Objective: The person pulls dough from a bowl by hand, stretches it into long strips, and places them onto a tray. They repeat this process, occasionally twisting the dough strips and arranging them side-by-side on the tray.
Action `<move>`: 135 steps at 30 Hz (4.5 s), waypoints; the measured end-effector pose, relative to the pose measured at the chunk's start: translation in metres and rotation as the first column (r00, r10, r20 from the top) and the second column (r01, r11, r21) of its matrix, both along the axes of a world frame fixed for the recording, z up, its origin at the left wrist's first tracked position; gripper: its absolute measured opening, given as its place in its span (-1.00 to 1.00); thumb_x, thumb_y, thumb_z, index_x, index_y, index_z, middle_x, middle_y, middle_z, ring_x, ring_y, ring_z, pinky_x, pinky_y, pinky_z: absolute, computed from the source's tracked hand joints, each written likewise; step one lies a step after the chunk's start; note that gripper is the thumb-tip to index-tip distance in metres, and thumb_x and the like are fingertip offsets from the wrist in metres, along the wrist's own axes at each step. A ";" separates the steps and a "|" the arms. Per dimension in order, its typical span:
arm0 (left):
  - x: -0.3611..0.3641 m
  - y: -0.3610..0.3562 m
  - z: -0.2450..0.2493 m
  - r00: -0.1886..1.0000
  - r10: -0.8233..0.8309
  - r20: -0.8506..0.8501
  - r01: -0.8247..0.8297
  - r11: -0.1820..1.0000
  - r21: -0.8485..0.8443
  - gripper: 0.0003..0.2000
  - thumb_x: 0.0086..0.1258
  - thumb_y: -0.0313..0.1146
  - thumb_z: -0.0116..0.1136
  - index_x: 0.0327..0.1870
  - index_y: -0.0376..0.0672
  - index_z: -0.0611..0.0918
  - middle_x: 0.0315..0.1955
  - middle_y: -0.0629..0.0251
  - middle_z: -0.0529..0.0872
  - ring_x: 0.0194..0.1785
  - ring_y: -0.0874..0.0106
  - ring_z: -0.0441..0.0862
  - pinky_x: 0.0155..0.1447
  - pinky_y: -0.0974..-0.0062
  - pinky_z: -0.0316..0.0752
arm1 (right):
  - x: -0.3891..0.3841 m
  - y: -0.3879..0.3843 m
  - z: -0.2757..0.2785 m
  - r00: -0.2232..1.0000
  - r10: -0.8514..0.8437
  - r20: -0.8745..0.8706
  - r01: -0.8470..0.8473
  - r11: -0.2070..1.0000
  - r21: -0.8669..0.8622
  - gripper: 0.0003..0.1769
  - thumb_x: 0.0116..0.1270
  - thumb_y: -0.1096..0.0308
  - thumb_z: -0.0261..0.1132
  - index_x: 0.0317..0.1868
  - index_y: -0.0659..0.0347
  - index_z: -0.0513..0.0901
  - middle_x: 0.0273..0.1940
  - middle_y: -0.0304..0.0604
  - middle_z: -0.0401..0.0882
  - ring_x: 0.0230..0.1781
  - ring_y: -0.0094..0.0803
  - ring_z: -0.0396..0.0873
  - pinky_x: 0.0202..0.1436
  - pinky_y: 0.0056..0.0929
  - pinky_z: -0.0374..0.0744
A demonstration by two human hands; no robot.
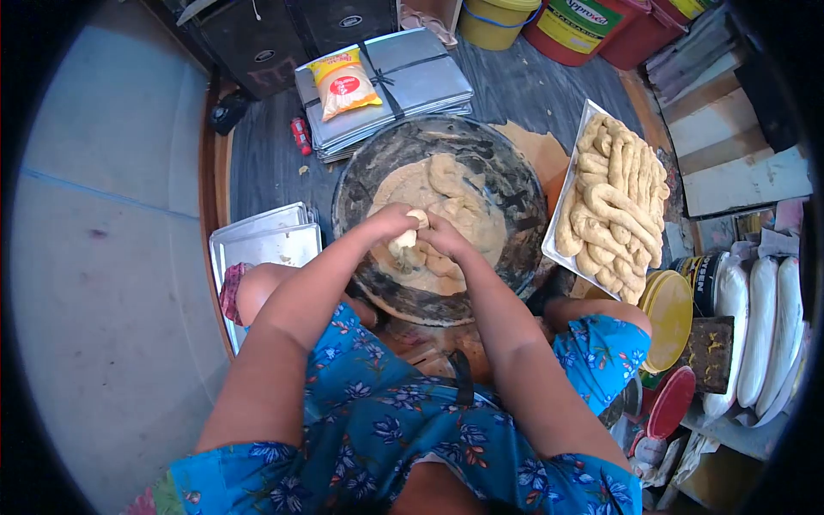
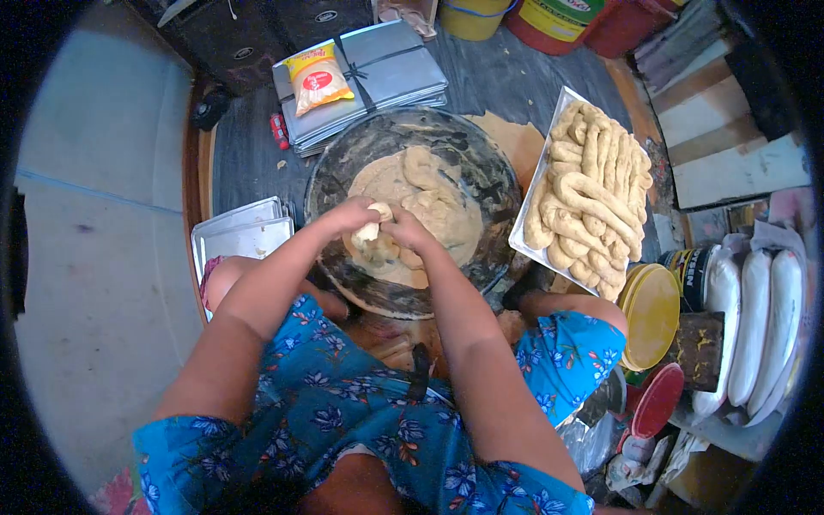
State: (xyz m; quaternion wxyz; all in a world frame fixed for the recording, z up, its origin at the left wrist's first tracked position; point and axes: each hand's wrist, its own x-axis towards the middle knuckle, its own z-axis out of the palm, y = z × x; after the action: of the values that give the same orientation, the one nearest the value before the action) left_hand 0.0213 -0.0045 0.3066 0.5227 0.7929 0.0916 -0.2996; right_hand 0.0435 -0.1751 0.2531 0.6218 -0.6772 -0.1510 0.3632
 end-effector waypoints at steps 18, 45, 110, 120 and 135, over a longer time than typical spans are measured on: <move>0.010 0.032 0.033 0.930 -0.366 0.021 0.366 0.930 -0.024 -0.63 0.05 -0.25 0.24 -0.17 -0.32 0.62 -0.35 0.23 0.68 -0.23 0.47 0.57 -0.11 0.48 0.44 | 0.003 0.003 0.041 0.951 0.268 0.155 -0.238 0.953 -0.187 -0.46 0.18 0.19 0.36 0.12 0.29 0.49 -0.07 -0.16 0.60 -0.08 -0.38 0.54 0.08 -0.42 0.46; -0.020 -0.009 0.040 0.751 -0.644 -0.145 0.658 0.716 0.232 -0.38 0.04 0.25 0.27 -0.21 -0.23 0.69 -0.34 0.11 0.73 -0.26 0.28 0.66 -0.12 0.39 0.50 | -0.041 -0.039 0.075 0.826 0.491 0.277 -0.305 0.803 -0.512 -0.42 0.11 0.01 0.35 0.05 0.21 0.54 -0.14 0.11 0.64 -0.12 -0.09 0.63 -0.03 -0.23 0.53; 0.028 0.020 0.114 0.802 -0.488 0.343 0.355 0.853 0.382 -0.68 -0.05 -0.33 0.22 -0.24 -0.29 0.64 -0.35 -0.04 0.67 -0.23 0.04 0.62 -0.09 0.25 0.48 | 0.022 -0.043 -0.040 0.955 0.059 0.292 0.068 0.911 -0.408 -0.30 -0.08 0.30 0.47 0.14 0.20 0.46 0.09 0.03 0.47 0.14 -0.14 0.44 0.20 -0.26 0.40; 0.039 0.043 0.142 0.800 -0.567 0.197 0.437 0.775 0.456 -0.70 0.00 -0.30 0.28 -0.26 -0.28 0.63 -0.40 -0.03 0.66 -0.25 0.03 0.61 -0.15 0.25 0.47 | -0.017 -0.089 -0.068 0.835 -0.377 0.401 0.524 0.768 -0.369 -0.66 0.09 0.36 0.27 -0.08 0.24 0.60 -0.25 -0.05 0.64 -0.18 -0.21 0.60 -0.03 -0.31 0.52; 0.029 0.043 0.162 0.821 -0.229 0.523 0.066 0.948 0.312 -0.75 0.16 -0.38 0.22 -0.15 -0.26 0.60 -0.31 -0.01 0.67 -0.19 0.11 0.62 -0.06 0.35 0.46 | -0.003 -0.121 0.068 0.818 -0.515 0.258 0.531 0.847 0.009 -0.72 0.24 0.59 0.12 -0.03 0.35 0.58 -0.15 -0.22 0.65 -0.11 -0.53 0.56 0.02 -0.54 0.49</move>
State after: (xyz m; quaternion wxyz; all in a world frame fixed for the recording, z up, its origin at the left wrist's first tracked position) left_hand 0.0502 0.0388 0.4682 0.3843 0.9157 -0.0842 -0.0815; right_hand 0.0405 -0.2961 0.3208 0.6516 -0.7522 -0.0251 0.0946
